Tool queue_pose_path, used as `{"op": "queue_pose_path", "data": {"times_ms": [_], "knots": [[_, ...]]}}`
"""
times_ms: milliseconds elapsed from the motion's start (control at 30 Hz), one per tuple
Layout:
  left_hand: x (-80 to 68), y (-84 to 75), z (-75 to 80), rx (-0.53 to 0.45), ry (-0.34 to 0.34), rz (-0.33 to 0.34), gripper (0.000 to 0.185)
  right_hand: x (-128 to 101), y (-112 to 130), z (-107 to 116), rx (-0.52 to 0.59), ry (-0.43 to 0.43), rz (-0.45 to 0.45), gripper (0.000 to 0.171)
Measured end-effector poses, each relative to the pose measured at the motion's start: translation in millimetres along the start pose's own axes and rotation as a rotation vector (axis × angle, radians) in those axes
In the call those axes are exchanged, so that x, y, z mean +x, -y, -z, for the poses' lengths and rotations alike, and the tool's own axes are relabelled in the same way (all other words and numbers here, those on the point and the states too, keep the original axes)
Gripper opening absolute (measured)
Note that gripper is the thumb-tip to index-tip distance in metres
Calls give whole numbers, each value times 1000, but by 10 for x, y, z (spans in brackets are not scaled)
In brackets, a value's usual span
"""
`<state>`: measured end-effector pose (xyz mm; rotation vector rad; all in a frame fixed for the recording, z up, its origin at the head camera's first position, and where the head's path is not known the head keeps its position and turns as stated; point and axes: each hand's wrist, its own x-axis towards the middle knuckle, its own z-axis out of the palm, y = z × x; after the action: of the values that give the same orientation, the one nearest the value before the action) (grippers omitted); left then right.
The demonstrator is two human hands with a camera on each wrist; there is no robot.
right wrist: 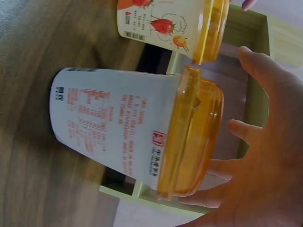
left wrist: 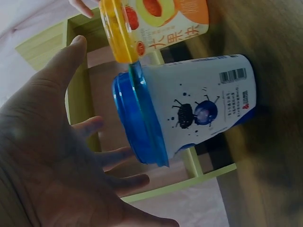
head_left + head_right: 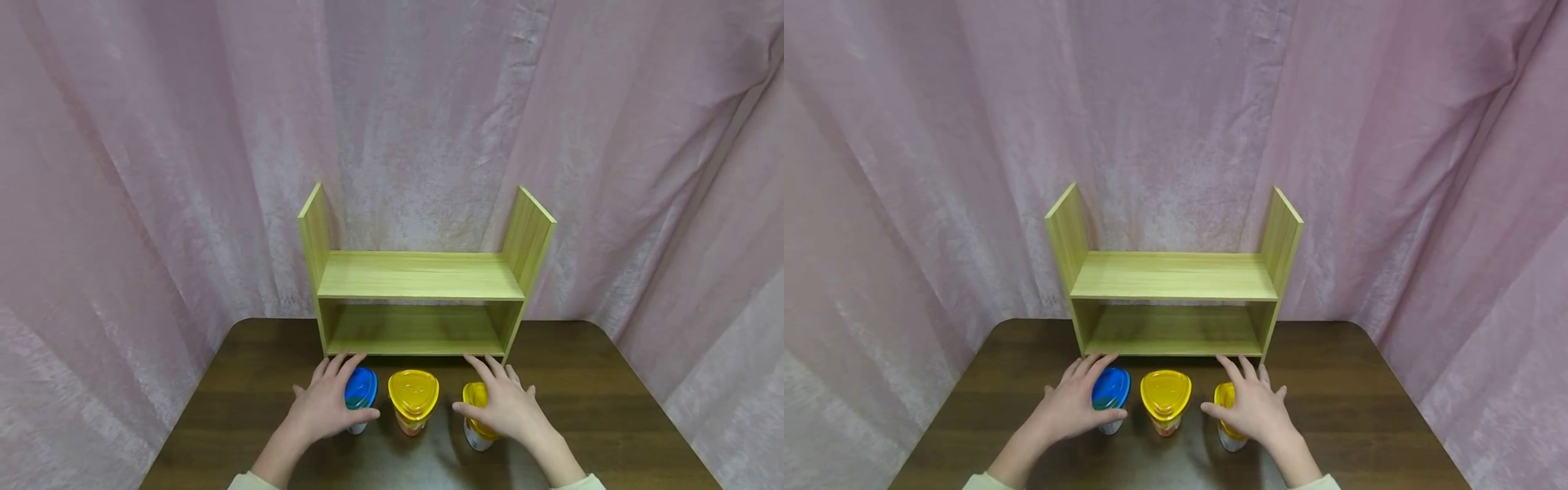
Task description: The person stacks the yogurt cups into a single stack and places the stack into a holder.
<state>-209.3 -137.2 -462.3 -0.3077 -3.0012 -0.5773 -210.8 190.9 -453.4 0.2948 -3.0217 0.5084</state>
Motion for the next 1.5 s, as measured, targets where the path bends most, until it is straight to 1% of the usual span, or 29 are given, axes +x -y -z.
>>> {"op": "queue_pose_path", "data": {"times_ms": [267, 433, 667, 867, 1033, 1200, 1367, 1500], "knots": [[1, 68, -121, -32, -16, 36, 103, -42, -62, -104, -9, -10, 2, 95], [-6, 99, -198, -48, -38, 50, 108, -59, -82, -150, 4, 5, 16, 98], [-10, 141, -270, -60, -45, 65, 111, -96, -118, -190, -11, -10, 34, 94], [28, 172, -307, -85, -75, 70, 112, -74, -143, -224, -17, -26, 40, 89], [63, 193, -320, -111, -53, 87, 111, -53, -145, -251, -11, -44, 48, 87], [70, 204, -323, -166, -45, 83, 107, -42, -138, -269, 7, -43, 28, 84], [60, 195, -331, -249, -29, 71, 106, -47, -139, -262, 3, -35, 13, 82], [57, 197, -335, -295, -31, 90, 110, -47, -125, -251, 3, -35, 11, 80]]}}
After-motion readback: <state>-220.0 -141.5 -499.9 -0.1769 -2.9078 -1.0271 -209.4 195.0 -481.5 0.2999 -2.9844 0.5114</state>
